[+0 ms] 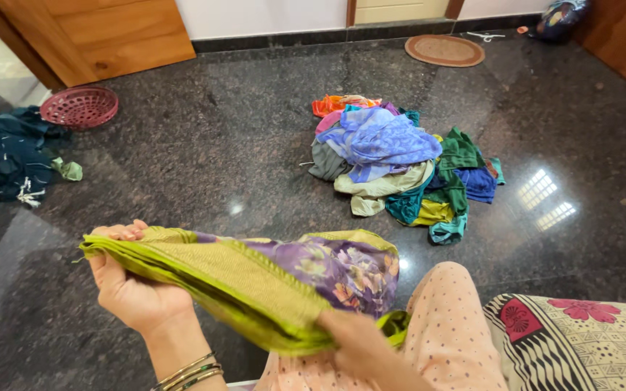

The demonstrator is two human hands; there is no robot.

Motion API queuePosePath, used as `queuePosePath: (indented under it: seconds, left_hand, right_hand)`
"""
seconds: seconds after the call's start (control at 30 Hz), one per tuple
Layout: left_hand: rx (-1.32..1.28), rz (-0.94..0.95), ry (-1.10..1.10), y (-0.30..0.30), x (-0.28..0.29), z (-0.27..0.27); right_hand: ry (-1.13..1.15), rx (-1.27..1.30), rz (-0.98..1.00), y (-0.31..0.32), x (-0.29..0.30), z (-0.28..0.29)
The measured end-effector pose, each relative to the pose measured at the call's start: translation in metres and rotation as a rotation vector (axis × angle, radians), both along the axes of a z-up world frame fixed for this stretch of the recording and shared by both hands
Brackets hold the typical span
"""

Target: The person folds a green and purple floral saree by hand, creating neat pleats and placing it on a bed next to other folded fabrics. They then pick up a light blue patterned cloth from a pile on the floor and begin to unfold it.

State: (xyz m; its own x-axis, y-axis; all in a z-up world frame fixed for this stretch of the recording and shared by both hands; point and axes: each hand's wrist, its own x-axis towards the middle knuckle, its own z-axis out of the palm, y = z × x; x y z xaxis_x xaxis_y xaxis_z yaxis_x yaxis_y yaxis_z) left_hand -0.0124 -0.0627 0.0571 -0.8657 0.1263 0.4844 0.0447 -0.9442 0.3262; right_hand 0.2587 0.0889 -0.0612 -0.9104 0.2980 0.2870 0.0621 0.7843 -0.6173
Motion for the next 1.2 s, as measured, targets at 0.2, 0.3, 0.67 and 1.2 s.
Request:
queuePosePath:
  seconds: [0.2, 0.3, 0.67, 1.2]
  left_hand:
    - [-0.075, 0.065, -0.214, 0.008, 0.012, 0.013]
    - [0.066, 0.069, -0.088, 0.013, 0.006, 0.022]
    - [0.006, 0.092, -0.137, 0.006, -0.004, -0.004]
    - [-0.015, 0.064, -0.25, 0.0, 0.003, 0.004]
  right_hand:
    - [0.528, 0.424, -0.632, 0.105, -0.003, 0.069]
    - [0.545, 0.629, -0.546, 0.096, 0.002, 0.06]
    - [0.273, -0.203, -0.054, -0.007, 0.001, 0.008]
    - [0.3, -0.243, -0.443, 0.008, -0.04, 0.053]
